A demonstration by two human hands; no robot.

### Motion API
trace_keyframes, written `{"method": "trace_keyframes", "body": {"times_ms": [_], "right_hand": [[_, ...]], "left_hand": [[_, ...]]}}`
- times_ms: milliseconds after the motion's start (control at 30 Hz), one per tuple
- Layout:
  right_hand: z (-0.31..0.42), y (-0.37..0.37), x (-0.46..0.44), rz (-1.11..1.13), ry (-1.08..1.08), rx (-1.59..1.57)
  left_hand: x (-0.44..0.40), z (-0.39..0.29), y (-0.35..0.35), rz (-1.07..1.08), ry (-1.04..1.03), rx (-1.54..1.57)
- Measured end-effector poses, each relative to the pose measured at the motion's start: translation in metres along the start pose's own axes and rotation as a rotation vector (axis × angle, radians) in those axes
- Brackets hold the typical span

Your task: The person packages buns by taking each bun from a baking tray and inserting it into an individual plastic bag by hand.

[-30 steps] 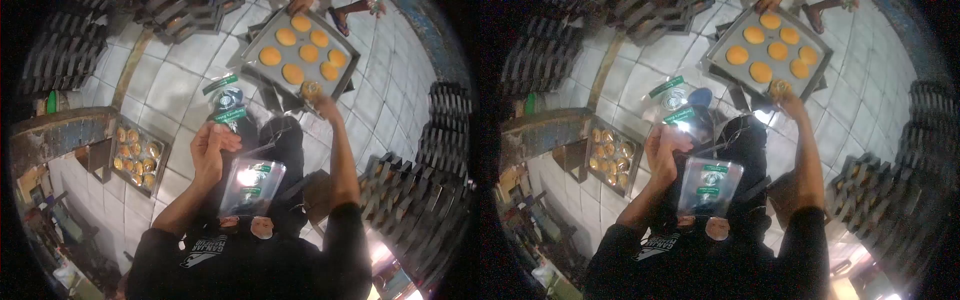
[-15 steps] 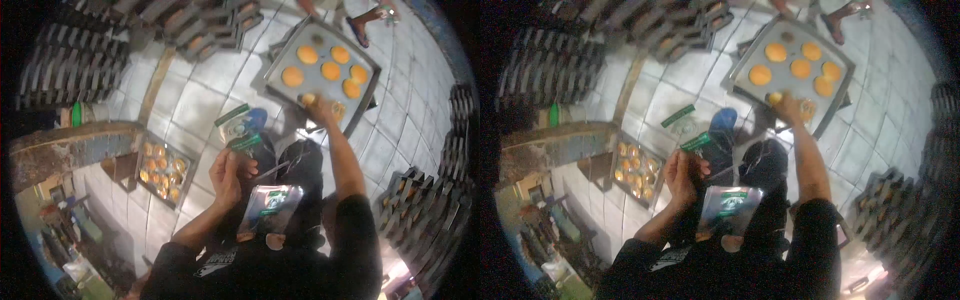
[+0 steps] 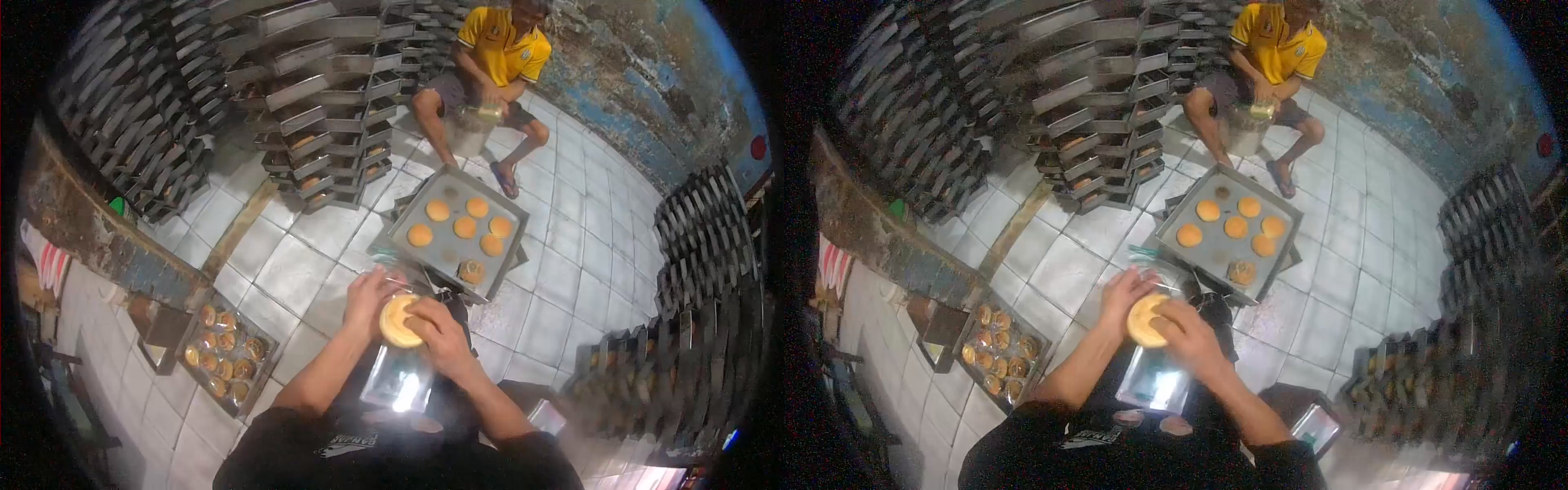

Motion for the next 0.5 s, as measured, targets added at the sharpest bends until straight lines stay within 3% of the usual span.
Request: {"method": "trace_keyframes", "body": {"times_ms": [33,133,167,233,267,433,500], "right_hand": [[-0.018,-0.007,0.013,-0.001,-0.071,0.054],[-0.002,0.006,0.008,-0.263,0.052,0.203],[0.006,0.009,0.001,-0.248,0.04,0.195],[0.041,0.015,-0.009,-0.194,0.164,0.367],[0.045,0.012,-0.01,-0.161,0.11,0.417],[0.045,-0.051,0.009,0.09,0.014,0.245],[0.02,-0.054,0.005,0.051,0.022,0.44]], "left_hand": [[0.008,0.005,-0.011,0.063,0.021,-0.006],[0.041,0.004,-0.042,0.118,0.155,0.029],[0.05,0.002,-0.041,0.102,0.165,0.036],[0.067,0.005,-0.042,0.274,0.157,0.063],[0.067,0.006,-0.035,0.19,0.189,0.113],[0.033,0.01,0.027,0.356,0.209,0.243],[0.059,0.028,0.014,0.221,-0.207,0.01]]}}
Point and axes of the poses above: each hand's wrist, its own x-axis away from the middle knuckle, its own y-axis out of the back of the hand, z = x × y, the point moved 4 cm from there along -x, towards the middle knuckle, and after that the axes turned 1 degree about z, right-handed, at the moved point
